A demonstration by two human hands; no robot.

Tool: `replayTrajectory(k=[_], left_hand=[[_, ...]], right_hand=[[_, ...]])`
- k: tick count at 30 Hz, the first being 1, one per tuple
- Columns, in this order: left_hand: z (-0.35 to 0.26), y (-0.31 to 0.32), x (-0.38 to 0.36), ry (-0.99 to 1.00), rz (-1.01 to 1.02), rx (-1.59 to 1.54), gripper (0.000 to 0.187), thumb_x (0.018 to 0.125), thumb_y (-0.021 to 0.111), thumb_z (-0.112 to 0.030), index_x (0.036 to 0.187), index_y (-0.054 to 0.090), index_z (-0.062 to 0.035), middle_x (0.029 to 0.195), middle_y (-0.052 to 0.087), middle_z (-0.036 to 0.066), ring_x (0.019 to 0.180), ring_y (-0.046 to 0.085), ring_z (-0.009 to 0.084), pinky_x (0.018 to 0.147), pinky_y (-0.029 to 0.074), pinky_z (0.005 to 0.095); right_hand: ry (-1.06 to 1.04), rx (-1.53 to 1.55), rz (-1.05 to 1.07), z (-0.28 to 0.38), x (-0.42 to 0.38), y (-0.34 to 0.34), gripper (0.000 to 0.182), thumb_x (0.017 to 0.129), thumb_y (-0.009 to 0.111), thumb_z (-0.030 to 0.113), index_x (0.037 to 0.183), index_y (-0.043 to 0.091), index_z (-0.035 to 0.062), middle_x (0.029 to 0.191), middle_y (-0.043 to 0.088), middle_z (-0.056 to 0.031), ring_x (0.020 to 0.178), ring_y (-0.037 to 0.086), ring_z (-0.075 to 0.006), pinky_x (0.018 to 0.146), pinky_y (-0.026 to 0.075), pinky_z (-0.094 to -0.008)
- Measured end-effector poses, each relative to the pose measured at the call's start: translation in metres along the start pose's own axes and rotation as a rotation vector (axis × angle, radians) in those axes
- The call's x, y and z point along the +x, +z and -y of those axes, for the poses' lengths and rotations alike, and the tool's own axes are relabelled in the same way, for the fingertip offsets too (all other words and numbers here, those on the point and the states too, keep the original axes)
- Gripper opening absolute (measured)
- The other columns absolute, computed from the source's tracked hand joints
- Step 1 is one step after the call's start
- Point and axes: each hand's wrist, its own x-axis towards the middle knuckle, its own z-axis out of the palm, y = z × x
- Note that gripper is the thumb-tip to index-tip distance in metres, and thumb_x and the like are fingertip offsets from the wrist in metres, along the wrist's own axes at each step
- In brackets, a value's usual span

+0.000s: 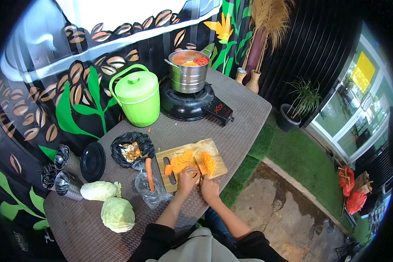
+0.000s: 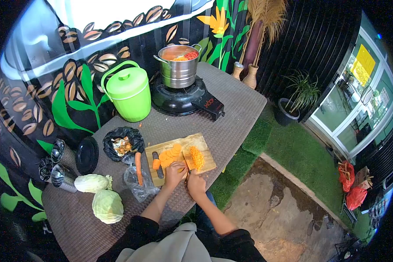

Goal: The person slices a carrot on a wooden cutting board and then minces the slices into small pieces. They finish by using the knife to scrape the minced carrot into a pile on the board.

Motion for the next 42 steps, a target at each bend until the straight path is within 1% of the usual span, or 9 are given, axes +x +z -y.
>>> replayTrajectory(k=[6,9,11,20,27,33,36,39,42], left_hand=[[0.002,0.0,-0.001,0.01,-0.002,-0.019,0.012,0.074,0.071,-0.007,0.081,0.07,0.0036,0.089,0.069,0.015,0.09,0.065,0.0279,0.093,0.048,0.0368],[0.002,-0.002,0.0,-0.024,0.006,-0.033,0.013,0.074,0.071,-0.007,0.081,0.07,0.0034,0.09,0.069,0.015,0.09,0.065,0.0284,0.093,0.048,0.0367],[0.002,-0.001,0.0,0.005,0.014,-0.007,0.012,0.074,0.071,-0.007,0.082,0.07,0.003,0.09,0.069,0.015,0.091,0.065,0.029,0.091,0.049,0.0366],[0.007,0.002,-0.002,0.017,0.013,-0.008,0.012,0.074,0.07,-0.007,0.082,0.07,0.0029,0.09,0.069,0.015,0.091,0.065,0.0286,0.089,0.049,0.0364],[0.004,0.0,-0.002,0.036,0.008,0.006,0.011,0.074,0.07,-0.006,0.081,0.07,0.003,0.09,0.07,0.014,0.087,0.066,0.0281,0.092,0.049,0.0369],[0.009,0.002,-0.003,0.009,-0.013,-0.01,0.012,0.073,0.073,-0.006,0.081,0.071,0.0029,0.088,0.07,0.014,0.087,0.067,0.026,0.092,0.049,0.0356],[0.003,0.001,0.0,0.011,0.003,0.025,0.012,0.073,0.073,-0.006,0.081,0.071,0.0031,0.088,0.07,0.014,0.087,0.067,0.0258,0.092,0.048,0.036],[0.004,-0.002,-0.002,0.057,0.013,0.006,0.012,0.074,0.071,-0.007,0.082,0.07,0.0025,0.088,0.07,0.014,0.087,0.066,0.0285,0.094,0.048,0.0373],[0.004,-0.001,0.0,0.06,0.002,-0.01,0.012,0.074,0.07,-0.007,0.082,0.07,0.0028,0.088,0.07,0.014,0.087,0.066,0.0283,0.094,0.048,0.0367]], right_hand=[[-0.003,-0.008,0.06,-0.009,0.013,-0.01,0.029,0.095,0.049,0.03,0.093,0.052,0.0008,0.077,0.066,-0.0233,0.075,0.068,-0.0369,0.066,0.054,-0.0454],[-0.094,0.013,-0.006,-0.011,0.008,0.0,0.036,0.094,0.048,0.036,0.091,0.052,0.0001,0.073,0.065,-0.0247,0.068,0.066,-0.0405,0.061,0.054,-0.0478],[0.021,0.049,-0.009,0.0,-0.002,0.003,0.037,0.094,0.048,0.035,0.094,0.053,-0.0013,0.076,0.065,-0.0252,0.073,0.066,-0.0412,0.065,0.054,-0.049],[-0.082,-0.005,0.053,-0.012,0.016,-0.008,0.029,0.094,0.049,0.029,0.094,0.05,0.0006,0.074,0.066,-0.023,0.071,0.068,-0.0371,0.064,0.054,-0.0467],[0.019,0.014,0.015,0.003,0.005,0.006,0.029,0.094,0.048,0.029,0.094,0.051,0.0001,0.075,0.066,-0.0231,0.072,0.067,-0.0383,0.064,0.054,-0.047],[-0.061,0.039,0.035,-0.003,0.01,-0.007,0.03,0.094,0.048,0.031,0.094,0.049,0.001,0.073,0.066,-0.0231,0.071,0.067,-0.038,0.063,0.054,-0.0476],[0.007,0.002,-0.013,-0.001,0.0,0.003,0.034,0.095,0.046,0.035,0.093,0.051,0.0006,0.076,0.065,-0.0251,0.073,0.067,-0.0398,0.065,0.054,-0.0479],[0.067,0.094,0.057,0.0,0.003,0.003,0.036,0.095,0.046,0.035,0.091,0.053,-0.0002,0.078,0.065,-0.0256,0.077,0.067,-0.0407,0.069,0.053,-0.0507],[-0.017,0.109,0.02,-0.008,0.012,-0.009,0.036,0.095,0.045,0.034,0.091,0.053,-0.0008,0.077,0.065,-0.0255,0.076,0.067,-0.0409,0.068,0.053,-0.0511]])
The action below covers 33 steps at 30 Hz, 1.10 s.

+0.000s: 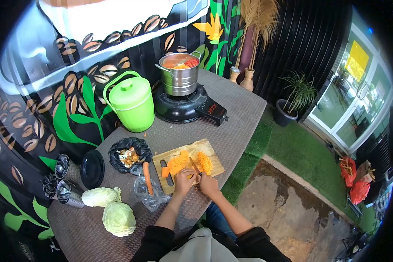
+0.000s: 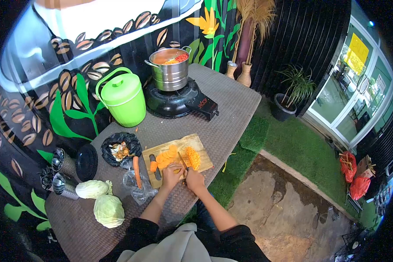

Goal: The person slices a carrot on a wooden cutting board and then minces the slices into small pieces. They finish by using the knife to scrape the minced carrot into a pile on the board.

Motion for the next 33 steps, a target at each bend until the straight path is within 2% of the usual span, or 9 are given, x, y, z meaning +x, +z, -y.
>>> replayTrajectory(k=[2,5,9,15,17,21,26,29,33], left_hand=[[0.001,-0.001,-0.001,0.004,0.005,0.023,0.012,0.075,0.07,-0.007,0.082,0.07,0.0031,0.087,0.07,0.014,0.087,0.066,0.0279,0.094,0.048,0.0364],[0.011,0.004,-0.003,-0.047,0.022,-0.017,0.012,0.075,0.07,-0.006,0.082,0.07,0.0029,0.087,0.069,0.014,0.086,0.066,0.0277,0.095,0.048,0.036],[0.003,-0.001,-0.003,-0.029,0.027,0.013,0.012,0.075,0.07,-0.007,0.082,0.07,0.0029,0.087,0.069,0.014,0.086,0.066,0.0278,0.094,0.048,0.0358],[0.011,0.003,-0.004,-0.056,0.008,-0.021,0.012,0.074,0.07,-0.006,0.081,0.07,0.0034,0.087,0.069,0.015,0.086,0.066,0.0274,0.094,0.048,0.0357],[0.002,-0.001,-0.002,-0.014,0.003,0.002,0.012,0.073,0.071,-0.006,0.081,0.07,0.0034,0.087,0.07,0.015,0.085,0.066,0.027,0.093,0.049,0.0359],[0.003,0.0,-0.003,-0.05,0.013,0.01,0.011,0.073,0.07,-0.005,0.08,0.07,0.0034,0.086,0.07,0.015,0.084,0.066,0.0273,0.092,0.049,0.036],[-0.005,-0.003,-0.002,-0.053,-0.013,-0.038,0.008,0.072,0.07,-0.004,0.077,0.069,0.003,0.084,0.069,0.014,0.083,0.066,0.028,0.093,0.049,0.0363],[-0.004,-0.004,0.0,-0.03,-0.002,-0.039,0.009,0.072,0.07,-0.004,0.077,0.069,0.003,0.084,0.07,0.014,0.083,0.066,0.0278,0.092,0.049,0.0359],[-0.001,-0.003,-0.003,-0.03,-0.005,-0.023,0.01,0.072,0.07,-0.004,0.078,0.069,0.0033,0.085,0.07,0.014,0.083,0.066,0.0277,0.09,0.05,0.0353]], right_hand=[[-0.002,-0.027,0.095,0.003,-0.002,-0.014,0.03,0.094,0.048,0.029,0.09,0.053,0.0001,0.08,0.065,-0.0263,0.079,0.067,-0.0377,0.066,0.054,-0.0476],[0.007,-0.047,-0.016,0.005,-0.014,0.006,0.033,0.095,0.044,0.029,0.094,0.054,-0.0026,0.08,0.065,-0.0274,0.077,0.066,-0.0417,0.068,0.053,-0.0492],[0.056,-0.019,0.043,0.007,-0.004,0.011,0.034,0.095,0.044,0.03,0.095,0.054,-0.0029,0.082,0.065,-0.0283,0.079,0.066,-0.0422,0.07,0.053,-0.0506],[-0.038,-0.053,0.043,0.009,-0.007,-0.007,0.032,0.095,0.046,0.029,0.094,0.052,-0.0017,0.079,0.065,-0.0264,0.077,0.067,-0.0417,0.068,0.054,-0.0495],[0.098,-0.023,0.041,0.017,-0.017,0.0,0.033,0.095,0.046,0.03,0.093,0.053,-0.0021,0.079,0.065,-0.0264,0.08,0.066,-0.0415,0.07,0.053,-0.0495],[0.101,-0.032,0.052,0.013,-0.009,0.012,0.034,0.094,0.048,0.032,0.093,0.053,-0.0017,0.081,0.065,-0.0268,0.081,0.066,-0.0419,0.072,0.053,-0.0496],[-0.084,-0.048,-0.03,-0.002,-0.001,0.006,0.033,0.094,0.049,0.032,0.091,0.051,-0.0006,0.072,0.065,-0.0245,0.068,0.067,-0.0397,0.062,0.055,-0.0469],[0.015,-0.086,-0.036,0.004,-0.012,0.019,0.035,0.094,0.049,0.033,0.09,0.053,-0.0013,0.072,0.065,-0.0242,0.068,0.067,-0.0391,0.061,0.054,-0.0458],[0.026,-0.103,-0.018,0.005,-0.005,0.02,0.036,0.093,0.05,0.035,0.091,0.053,-0.0014,0.073,0.065,-0.0236,0.071,0.067,-0.0396,0.063,0.054,-0.0467]])
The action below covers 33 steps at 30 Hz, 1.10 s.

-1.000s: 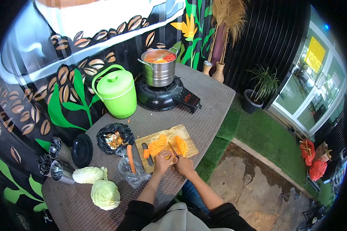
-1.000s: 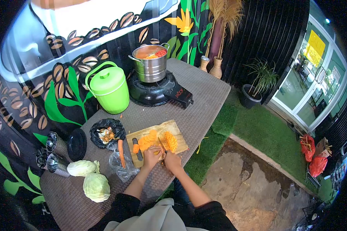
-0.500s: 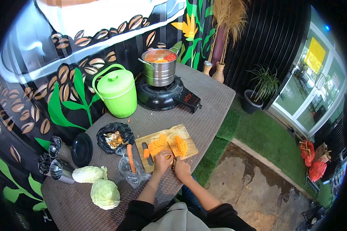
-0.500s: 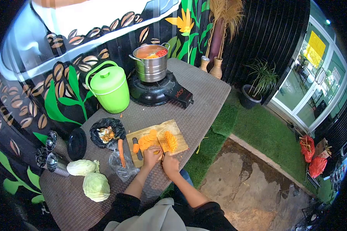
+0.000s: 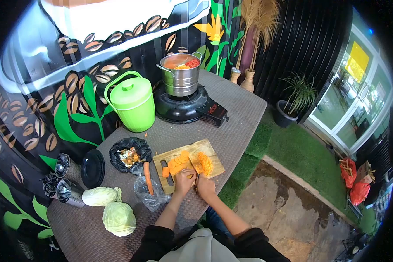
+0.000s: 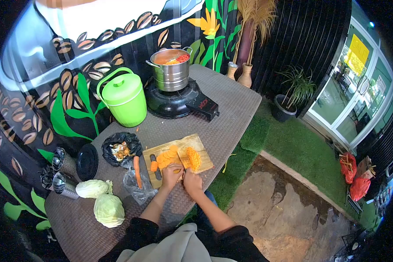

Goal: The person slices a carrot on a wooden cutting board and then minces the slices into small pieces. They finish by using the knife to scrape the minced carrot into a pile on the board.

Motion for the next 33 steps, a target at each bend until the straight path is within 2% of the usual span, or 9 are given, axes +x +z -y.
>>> replayTrajectory(k=[3,5,6,8,12,14,20,27,33], left_hand=[[0.003,0.001,0.001,-0.014,0.016,0.009,0.01,0.072,0.071,-0.004,0.078,0.07,0.0031,0.086,0.07,0.014,0.084,0.066,0.0274,0.088,0.05,0.0349],[0.007,0.002,0.001,0.0,0.017,0.005,0.011,0.072,0.071,-0.005,0.079,0.07,0.003,0.086,0.07,0.014,0.085,0.066,0.0272,0.088,0.05,0.0347],[0.007,0.001,0.001,0.0,0.014,0.004,0.011,0.072,0.071,-0.005,0.079,0.07,0.003,0.086,0.07,0.014,0.085,0.066,0.0272,0.088,0.05,0.0347],[0.003,0.0,0.001,-0.025,0.018,0.0,0.011,0.071,0.072,-0.005,0.079,0.07,0.0026,0.087,0.07,0.014,0.085,0.066,0.0273,0.088,0.05,0.0345],[0.006,0.0,0.0,-0.053,0.039,0.012,0.011,0.072,0.071,-0.005,0.08,0.07,0.0023,0.087,0.07,0.014,0.086,0.066,0.0273,0.089,0.05,0.0344],[0.005,-0.003,0.001,0.035,0.034,0.045,0.012,0.071,0.073,-0.004,0.08,0.071,0.0029,0.087,0.07,0.013,0.085,0.067,0.0255,0.08,0.052,0.0334],[0.014,-0.007,0.003,0.103,0.114,0.169,0.012,0.073,0.072,-0.005,0.081,0.069,0.003,0.09,0.069,0.013,0.09,0.064,0.0271,0.083,0.05,0.0346],[0.004,-0.008,0.003,0.095,0.047,0.129,0.01,0.073,0.071,-0.004,0.08,0.068,0.0021,0.09,0.068,0.014,0.093,0.063,0.0282,0.083,0.05,0.0355],[-0.002,-0.012,0.004,0.059,0.041,0.128,0.011,0.072,0.07,-0.003,0.081,0.068,0.002,0.091,0.068,0.013,0.093,0.063,0.0273,0.083,0.051,0.0351]], right_hand=[[-0.089,0.081,0.007,-0.006,0.01,-0.014,0.034,0.094,0.05,0.033,0.094,0.051,-0.001,0.071,0.065,-0.0221,0.069,0.067,-0.0394,0.062,0.054,-0.0474],[-0.147,0.02,-0.021,-0.003,0.001,-0.029,0.02,0.09,0.048,0.019,0.09,0.051,-0.0003,0.07,0.065,-0.0229,0.067,0.067,-0.0369,0.06,0.054,-0.0479],[-0.149,0.019,-0.021,-0.003,0.0,-0.022,0.02,0.09,0.048,0.019,0.09,0.051,-0.0003,0.07,0.065,-0.0229,0.067,0.067,-0.0369,0.06,0.054,-0.0479],[-0.001,0.041,-0.012,-0.004,-0.007,0.002,0.033,0.094,0.049,0.032,0.094,0.053,-0.0009,0.072,0.065,-0.0238,0.071,0.067,-0.0397,0.064,0.054,-0.0479],[0.018,0.062,-0.001,0.003,-0.002,-0.001,0.034,0.093,0.049,0.033,0.092,0.055,-0.0008,0.074,0.065,-0.0243,0.074,0.067,-0.0404,0.066,0.053,-0.0498],[-0.013,0.093,0.055,-0.001,0.009,-0.014,0.035,0.094,0.047,0.033,0.095,0.056,-0.0012,0.077,0.066,-0.0241,0.077,0.066,-0.0416,0.071,0.052,-0.0509],[-0.014,0.038,0.179,-0.003,0.001,-0.033,0.038,0.095,0.046,0.034,0.099,0.058,-0.0021,0.089,0.066,-0.026,0.085,0.065,-0.0419,0.078,0.051,-0.0504],[-0.001,0.051,0.151,0.002,-0.006,-0.035,0.036,0.095,0.047,0.032,0.099,0.056,-0.0019,0.087,0.066,-0.0262,0.084,0.065,-0.042,0.078,0.05,-0.0512],[0.07,0.048,0.077,0.009,-0.016,-0.01,0.034,0.094,0.049,0.031,0.097,0.055,-0.002,0.08,0.065,-0.027,0.078,0.066,-0.041,0.072,0.053,-0.049]])
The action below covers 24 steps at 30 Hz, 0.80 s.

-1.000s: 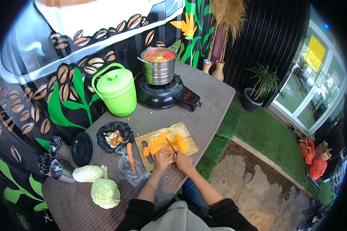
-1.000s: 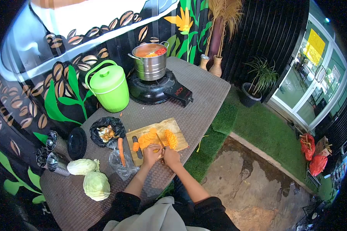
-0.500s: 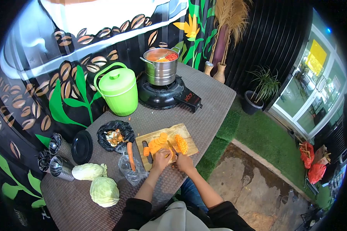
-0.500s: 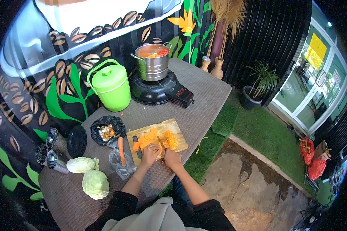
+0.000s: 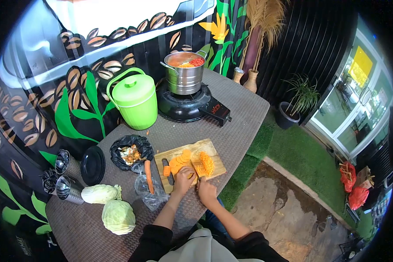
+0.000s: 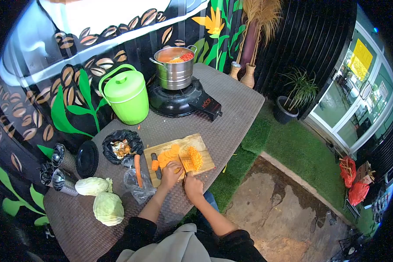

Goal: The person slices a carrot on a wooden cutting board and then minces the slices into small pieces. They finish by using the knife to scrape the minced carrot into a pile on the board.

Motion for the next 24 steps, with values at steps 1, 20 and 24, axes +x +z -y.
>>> replayTrajectory(k=[1,20,24], left_hand=[[0.0,0.0,0.0,0.007,-0.013,-0.014,0.011,0.072,0.07,-0.003,0.081,0.068,0.0022,0.09,0.068,0.013,0.093,0.063,0.0271,0.083,0.051,0.0348],[0.002,0.0,-0.001,0.024,-0.047,-0.04,0.011,0.07,0.073,-0.002,0.08,0.071,0.0015,0.089,0.069,0.011,0.093,0.063,0.0258,0.083,0.05,0.0346],[0.001,-0.001,0.001,-0.005,-0.018,-0.039,0.01,0.07,0.073,-0.002,0.079,0.071,0.0016,0.088,0.069,0.011,0.093,0.063,0.0258,0.083,0.05,0.0346]], right_hand=[[-0.038,-0.027,-0.025,-0.003,0.007,0.003,0.034,0.093,0.05,0.032,0.096,0.054,-0.0015,0.079,0.065,-0.0264,0.077,0.067,-0.0402,0.069,0.053,-0.0483],[-0.129,-0.104,-0.1,-0.008,0.009,-0.001,0.026,0.093,0.05,0.027,0.091,0.052,0.0009,0.073,0.065,-0.0231,0.071,0.068,-0.037,0.062,0.054,-0.0462],[-0.024,-0.085,-0.028,0.005,0.006,-0.005,0.03,0.093,0.05,0.029,0.094,0.053,-0.0004,0.079,0.065,-0.0251,0.075,0.068,-0.0373,0.064,0.054,-0.0473]])
